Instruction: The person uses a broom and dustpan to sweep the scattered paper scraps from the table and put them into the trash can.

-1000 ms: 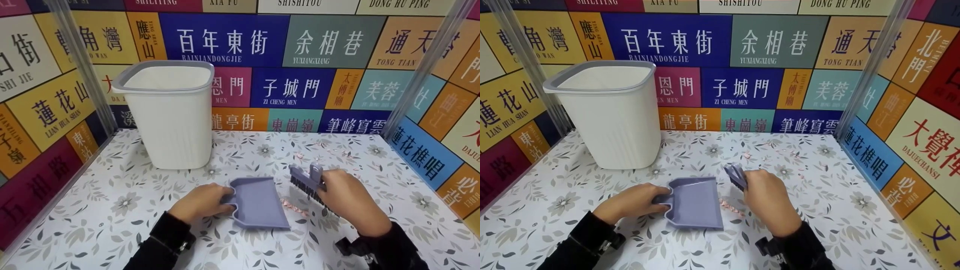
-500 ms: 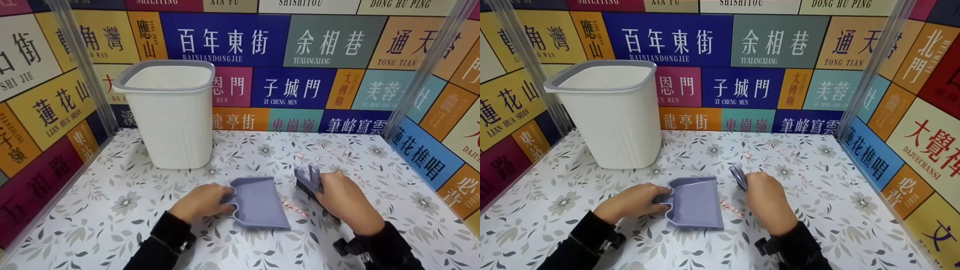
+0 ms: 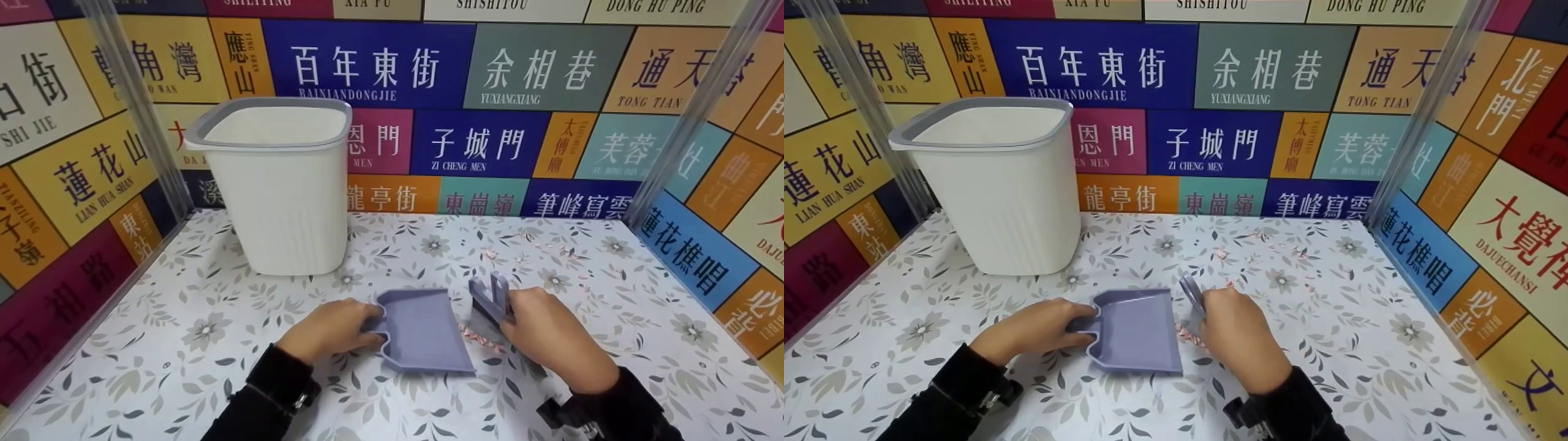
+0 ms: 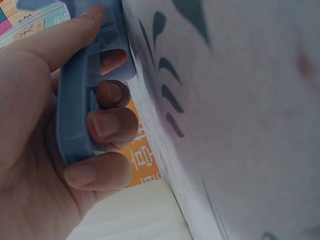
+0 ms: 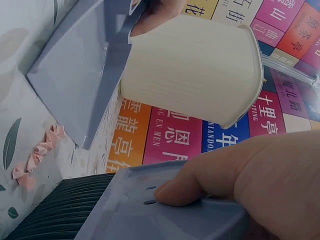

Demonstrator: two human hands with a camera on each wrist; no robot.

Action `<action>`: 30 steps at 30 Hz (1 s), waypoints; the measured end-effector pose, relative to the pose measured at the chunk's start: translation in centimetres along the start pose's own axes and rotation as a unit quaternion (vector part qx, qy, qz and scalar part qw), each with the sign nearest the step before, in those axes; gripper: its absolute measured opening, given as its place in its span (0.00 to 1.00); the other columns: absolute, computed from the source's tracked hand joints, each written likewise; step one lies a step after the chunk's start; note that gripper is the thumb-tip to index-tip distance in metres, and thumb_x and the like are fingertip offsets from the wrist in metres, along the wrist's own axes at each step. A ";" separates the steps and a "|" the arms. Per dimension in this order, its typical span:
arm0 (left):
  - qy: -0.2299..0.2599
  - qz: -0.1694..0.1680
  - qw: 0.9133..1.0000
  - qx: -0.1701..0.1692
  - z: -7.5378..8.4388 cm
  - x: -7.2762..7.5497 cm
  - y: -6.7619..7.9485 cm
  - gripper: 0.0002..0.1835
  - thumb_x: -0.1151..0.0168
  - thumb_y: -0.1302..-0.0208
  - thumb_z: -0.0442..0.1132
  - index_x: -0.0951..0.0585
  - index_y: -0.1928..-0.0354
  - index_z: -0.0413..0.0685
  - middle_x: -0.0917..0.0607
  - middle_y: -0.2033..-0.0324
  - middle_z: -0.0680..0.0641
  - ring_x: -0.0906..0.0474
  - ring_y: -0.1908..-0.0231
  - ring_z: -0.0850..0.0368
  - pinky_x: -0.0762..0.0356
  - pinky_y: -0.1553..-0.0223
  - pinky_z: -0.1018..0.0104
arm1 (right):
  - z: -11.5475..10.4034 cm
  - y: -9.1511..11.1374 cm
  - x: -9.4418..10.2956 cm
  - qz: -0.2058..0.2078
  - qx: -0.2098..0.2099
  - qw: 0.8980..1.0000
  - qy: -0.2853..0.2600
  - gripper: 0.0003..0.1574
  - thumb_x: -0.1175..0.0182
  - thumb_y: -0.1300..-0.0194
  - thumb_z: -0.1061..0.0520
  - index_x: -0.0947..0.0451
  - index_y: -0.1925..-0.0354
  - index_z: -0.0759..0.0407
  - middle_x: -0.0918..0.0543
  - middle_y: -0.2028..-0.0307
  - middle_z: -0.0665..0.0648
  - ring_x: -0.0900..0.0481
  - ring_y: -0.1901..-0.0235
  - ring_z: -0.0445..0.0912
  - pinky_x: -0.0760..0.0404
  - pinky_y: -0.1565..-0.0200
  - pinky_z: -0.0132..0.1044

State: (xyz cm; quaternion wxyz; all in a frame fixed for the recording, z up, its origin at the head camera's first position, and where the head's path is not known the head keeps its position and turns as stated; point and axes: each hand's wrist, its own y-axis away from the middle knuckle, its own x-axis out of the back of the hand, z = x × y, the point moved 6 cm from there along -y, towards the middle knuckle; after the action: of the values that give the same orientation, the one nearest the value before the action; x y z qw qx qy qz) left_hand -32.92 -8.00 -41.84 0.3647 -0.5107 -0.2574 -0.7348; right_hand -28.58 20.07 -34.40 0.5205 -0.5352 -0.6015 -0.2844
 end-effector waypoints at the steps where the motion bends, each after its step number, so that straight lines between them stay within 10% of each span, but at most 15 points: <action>1: 0.000 0.001 1.000 -0.001 0.0 0.0 0.0 0.12 0.27 0.31 0.51 0.14 0.54 0.54 0.17 0.69 0.59 0.22 0.69 0.62 0.18 0.57 0.58 | -0.1 0.0 0.0 -0.003 -0.002 1.000 -0.002 0.17 0.33 0.38 0.67 0.30 0.77 0.57 0.24 0.79 0.53 0.29 0.80 0.45 0.28 0.76 0.40; 17: 0.001 0.005 1.000 -0.008 0.0 0.0 -0.1 0.10 0.28 0.30 0.51 0.15 0.58 0.56 0.20 0.71 0.60 0.24 0.70 0.62 0.19 0.60 0.59 | -1.9 0.3 -0.4 -0.006 0.010 0.998 -0.058 0.07 0.30 0.36 0.62 0.17 0.71 0.57 0.21 0.79 0.49 0.26 0.81 0.42 0.25 0.79 0.37; 30: 0.002 0.003 1.000 -0.003 0.1 0.1 0.1 0.12 0.27 0.31 0.51 0.14 0.54 0.54 0.16 0.67 0.59 0.21 0.67 0.61 0.17 0.55 0.56 | -2.6 0.7 0.9 -0.002 0.022 0.994 -0.106 0.05 0.36 0.35 0.65 0.16 0.68 0.59 0.33 0.85 0.45 0.38 0.86 0.37 0.43 0.84 0.29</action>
State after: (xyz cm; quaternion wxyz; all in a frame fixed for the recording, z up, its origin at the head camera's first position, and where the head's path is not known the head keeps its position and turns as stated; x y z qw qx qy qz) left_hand -32.82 -8.00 -41.74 0.3658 -0.5114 -0.2527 -0.7354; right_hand -27.00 18.23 -32.97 0.4652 -0.5497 -0.6601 -0.2139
